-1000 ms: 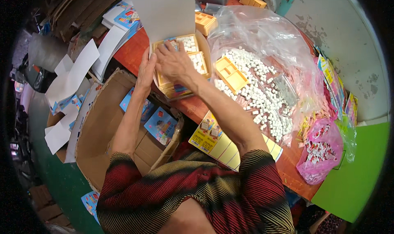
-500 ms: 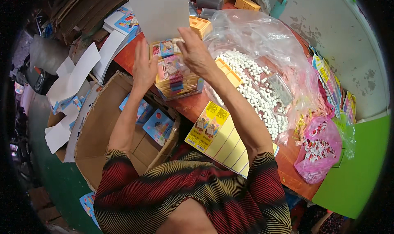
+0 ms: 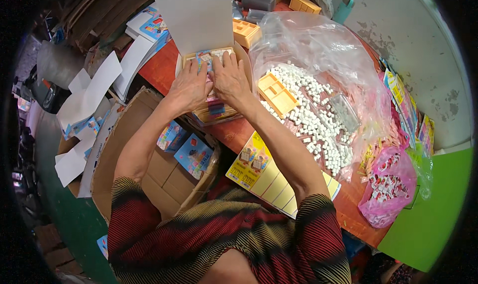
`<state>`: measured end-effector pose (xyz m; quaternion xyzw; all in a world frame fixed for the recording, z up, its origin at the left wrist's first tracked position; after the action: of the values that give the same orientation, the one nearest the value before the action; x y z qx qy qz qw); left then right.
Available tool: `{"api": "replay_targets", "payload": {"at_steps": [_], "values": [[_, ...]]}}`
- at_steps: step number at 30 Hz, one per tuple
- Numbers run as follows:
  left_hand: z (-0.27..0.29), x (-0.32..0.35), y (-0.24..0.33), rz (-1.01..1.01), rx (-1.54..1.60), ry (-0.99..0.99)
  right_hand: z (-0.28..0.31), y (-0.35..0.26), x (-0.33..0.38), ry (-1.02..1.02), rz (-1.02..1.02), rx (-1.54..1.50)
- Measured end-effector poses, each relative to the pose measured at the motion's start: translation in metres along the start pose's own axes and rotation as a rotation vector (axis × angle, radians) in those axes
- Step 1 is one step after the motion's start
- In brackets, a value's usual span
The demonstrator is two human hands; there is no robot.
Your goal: Packaging small white toy components into individual plastic trays and then into larger boxes.
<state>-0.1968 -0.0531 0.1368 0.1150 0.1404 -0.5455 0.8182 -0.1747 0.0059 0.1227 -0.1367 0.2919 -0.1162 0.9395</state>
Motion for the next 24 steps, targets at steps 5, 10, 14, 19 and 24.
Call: {"api": "replay_targets", "payload": {"at_steps": [5, 10, 14, 19, 24], "values": [[0.001, 0.000, 0.000, -0.059, -0.021, 0.080, 0.010, -0.004, -0.008, 0.090, 0.004, 0.002], [-0.015, -0.002, -0.006, -0.055, 0.027, -0.049, 0.014, -0.012, -0.005, 0.189, 0.150, 0.223], [-0.007, 0.001, -0.006, -0.043, 0.037, 0.055, -0.002, -0.015, -0.006, -0.016, 0.189, -0.068], [0.004, 0.003, -0.007, -0.041, 0.131, 0.133, 0.001, -0.021, -0.007, 0.084, 0.253, -0.084], [0.018, 0.005, -0.024, 0.206, 0.452, 0.370, 0.002, -0.031, -0.007, 0.005, 0.312, -0.137]]}}
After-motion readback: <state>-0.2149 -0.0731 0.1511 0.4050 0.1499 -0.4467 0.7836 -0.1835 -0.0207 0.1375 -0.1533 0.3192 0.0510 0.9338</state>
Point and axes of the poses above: each hand's wrist, its own x-axis away from the middle knuckle, its own z-axis out of the back of the hand, y = z × x, the point moved 9 cm from there along -x, towards the middle knuckle, and after that the axes turned 8 degrees about y, right-handed, at the moved point
